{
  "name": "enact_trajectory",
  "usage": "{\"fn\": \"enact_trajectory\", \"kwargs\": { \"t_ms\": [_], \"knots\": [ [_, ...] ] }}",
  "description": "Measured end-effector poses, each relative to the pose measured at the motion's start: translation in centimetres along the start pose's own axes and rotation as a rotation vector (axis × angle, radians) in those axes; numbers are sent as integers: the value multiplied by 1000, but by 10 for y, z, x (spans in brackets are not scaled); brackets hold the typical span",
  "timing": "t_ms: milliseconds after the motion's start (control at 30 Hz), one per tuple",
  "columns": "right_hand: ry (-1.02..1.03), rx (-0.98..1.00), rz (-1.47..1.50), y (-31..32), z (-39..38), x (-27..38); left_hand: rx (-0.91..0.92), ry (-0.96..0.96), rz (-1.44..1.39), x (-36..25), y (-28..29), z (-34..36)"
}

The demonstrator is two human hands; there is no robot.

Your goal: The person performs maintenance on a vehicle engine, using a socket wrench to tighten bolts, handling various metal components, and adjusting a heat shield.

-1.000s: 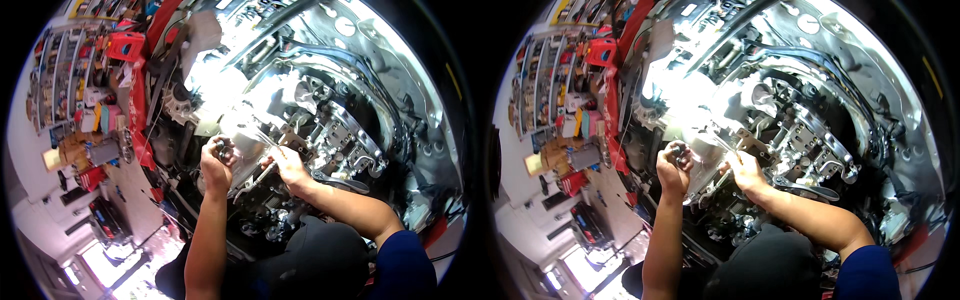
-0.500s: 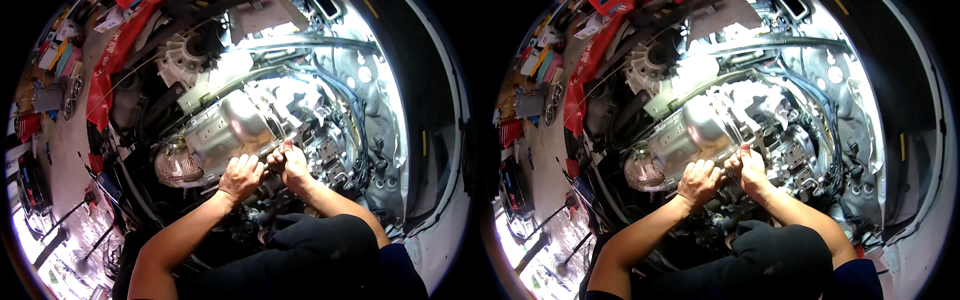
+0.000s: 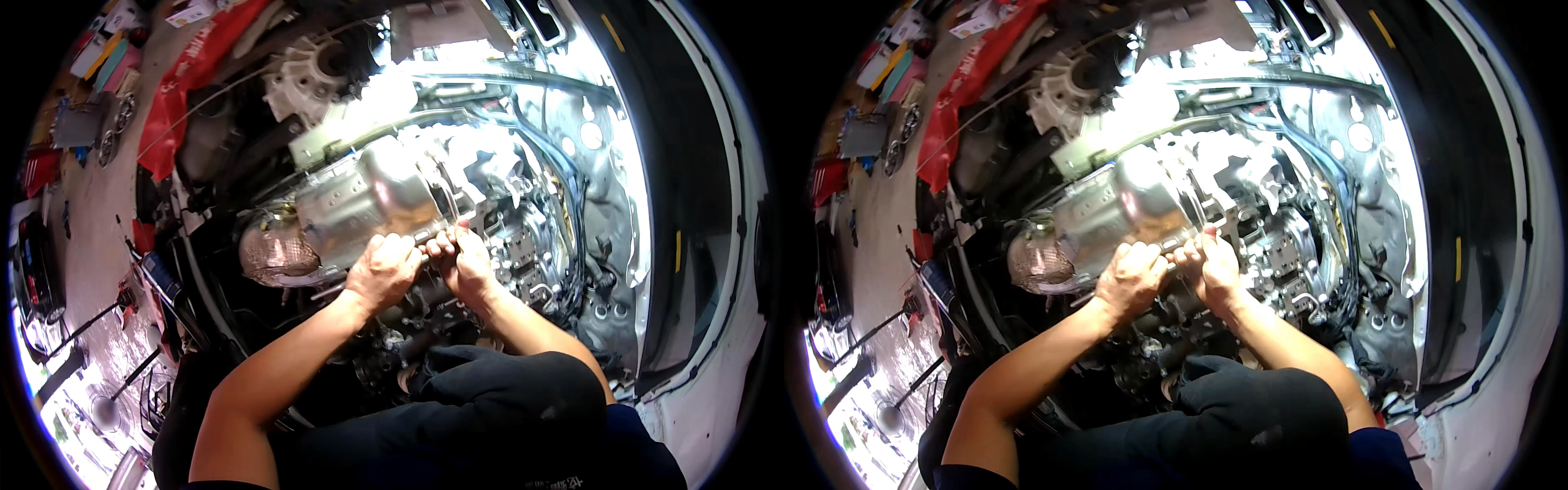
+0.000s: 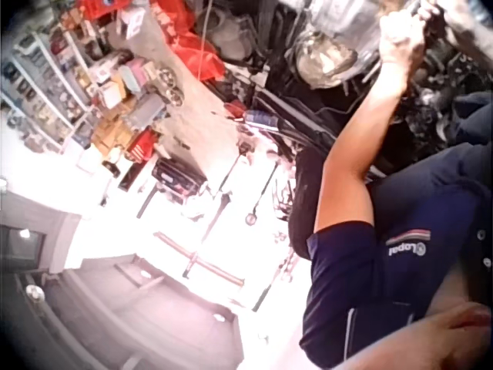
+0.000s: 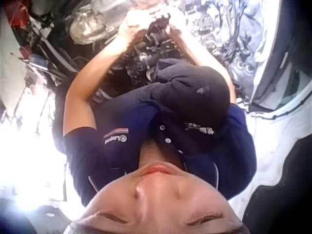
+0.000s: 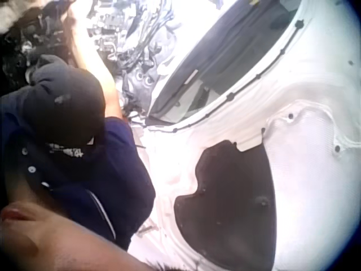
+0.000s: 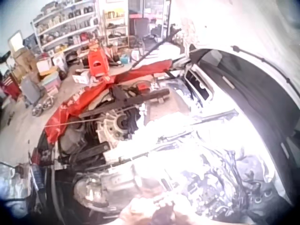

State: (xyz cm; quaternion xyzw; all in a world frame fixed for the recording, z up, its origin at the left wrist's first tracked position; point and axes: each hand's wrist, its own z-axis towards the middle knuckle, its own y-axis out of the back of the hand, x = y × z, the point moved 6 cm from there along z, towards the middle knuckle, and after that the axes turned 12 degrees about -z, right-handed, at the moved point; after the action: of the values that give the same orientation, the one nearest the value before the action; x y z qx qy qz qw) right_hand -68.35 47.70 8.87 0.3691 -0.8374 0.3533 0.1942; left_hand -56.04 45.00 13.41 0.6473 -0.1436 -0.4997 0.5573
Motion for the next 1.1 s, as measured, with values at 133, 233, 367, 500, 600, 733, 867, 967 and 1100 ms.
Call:
{"fn": "enact_trajectory", "kwargs": {
  "t_ms": [133, 233, 367, 500, 600, 733, 867, 967, 1100],
  "knots": [
    [-150, -175, 191, -4, -2, -6, -31, -108, 85, 2, -2, -5],
    [-117, -118, 165, -18, -12, 4, -24, -132, 141, 9, -6, -14],
    [17, 26, 105, 1, 4, -2, -11, -59, -58, 3, 3, 3],
    [-92, -62, 237, -10, -5, -3, 47, -40, -60, 4, 1, -9],
    [-98, 4, 234, -6, -8, -1, 44, -58, -36, 0, 2, -9],
    [-90, -57, 200, -6, 3, 1, 58, -79, -63, 6, 2, 1],
    [-112, -90, 223, -5, 1, -1, 75, -60, -153, 9, -3, -2],
    [-84, 45, 282, -9, -3, -1, 47, -74, -95, 6, 5, -6],
    [-105, 14, 264, 0, 2, 1, -44, -112, -135, 7, 3, 0]
  ]
}}
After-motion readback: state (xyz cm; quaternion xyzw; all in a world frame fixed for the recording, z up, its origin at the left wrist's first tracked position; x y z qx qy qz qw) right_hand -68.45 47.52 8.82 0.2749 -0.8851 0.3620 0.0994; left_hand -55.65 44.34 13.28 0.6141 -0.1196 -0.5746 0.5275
